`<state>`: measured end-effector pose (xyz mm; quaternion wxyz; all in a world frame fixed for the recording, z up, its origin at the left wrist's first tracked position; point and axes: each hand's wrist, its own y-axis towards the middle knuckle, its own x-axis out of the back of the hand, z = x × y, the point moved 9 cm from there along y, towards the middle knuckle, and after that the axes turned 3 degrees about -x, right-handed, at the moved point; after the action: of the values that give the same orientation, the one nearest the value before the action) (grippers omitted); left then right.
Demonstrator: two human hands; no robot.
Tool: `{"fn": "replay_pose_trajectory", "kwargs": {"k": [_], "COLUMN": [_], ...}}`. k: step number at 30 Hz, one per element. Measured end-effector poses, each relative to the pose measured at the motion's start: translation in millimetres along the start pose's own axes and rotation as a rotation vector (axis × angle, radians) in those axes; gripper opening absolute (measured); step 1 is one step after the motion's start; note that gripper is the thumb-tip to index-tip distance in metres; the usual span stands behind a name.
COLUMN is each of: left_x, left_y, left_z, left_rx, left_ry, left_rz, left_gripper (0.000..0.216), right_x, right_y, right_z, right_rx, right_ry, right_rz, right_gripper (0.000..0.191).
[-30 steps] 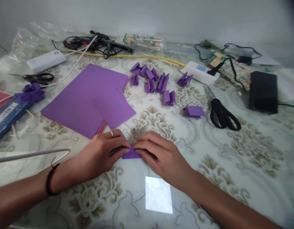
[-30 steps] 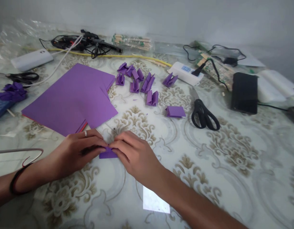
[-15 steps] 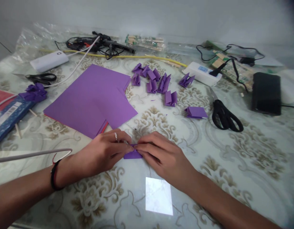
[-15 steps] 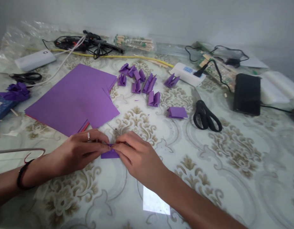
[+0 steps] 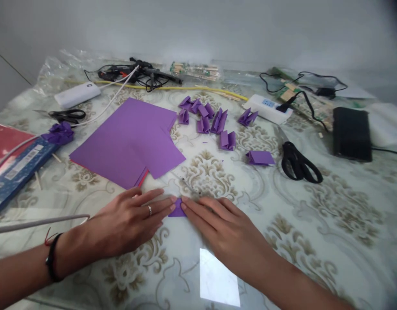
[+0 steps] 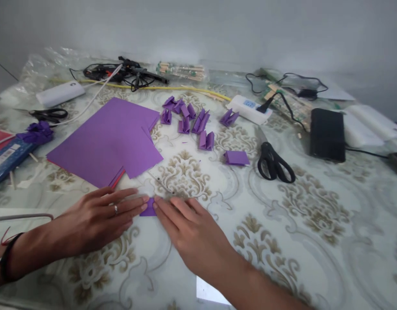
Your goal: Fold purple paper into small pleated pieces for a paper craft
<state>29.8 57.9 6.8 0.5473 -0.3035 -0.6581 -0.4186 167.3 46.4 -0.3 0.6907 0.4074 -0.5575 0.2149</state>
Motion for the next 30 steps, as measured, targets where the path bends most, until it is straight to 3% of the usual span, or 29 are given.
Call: {"fn": "replay_pose_trajectory", "kwargs": {"k": [6,11,17,24,30], "left_x": [-1,7,2,-10,-8], "left_y": [-7,15,30,22,26], "left_z": [2,14,21,31,27], "left_rx": [0.109,0.120,0.189,0.335,0.290], "left_ry": [-0.040,-0.276,-0.358,-0.458,-0.474], "left_rz": [0.017,-0.136,-0.189,-0.145,-0.132], "left_gripper": [0.034,0.015,0.023,0.028,0.020], "right_x": [-1,8,1,-6,-3], "right_y": [-12,2,19,18,17], "right_z": [-9,-23,-37,-41,-35], "right_rx": [-0.056,-0.188,-0.250,-0.318,-0.294], "right_ry": [0.033,0.333,0.533,0.586,0.580], "right_rz": [0.037,-0.033,-0.120,-0.136,-0.112], "right_gripper": [0.056,0.034,0.016,0.020,0.017]}}
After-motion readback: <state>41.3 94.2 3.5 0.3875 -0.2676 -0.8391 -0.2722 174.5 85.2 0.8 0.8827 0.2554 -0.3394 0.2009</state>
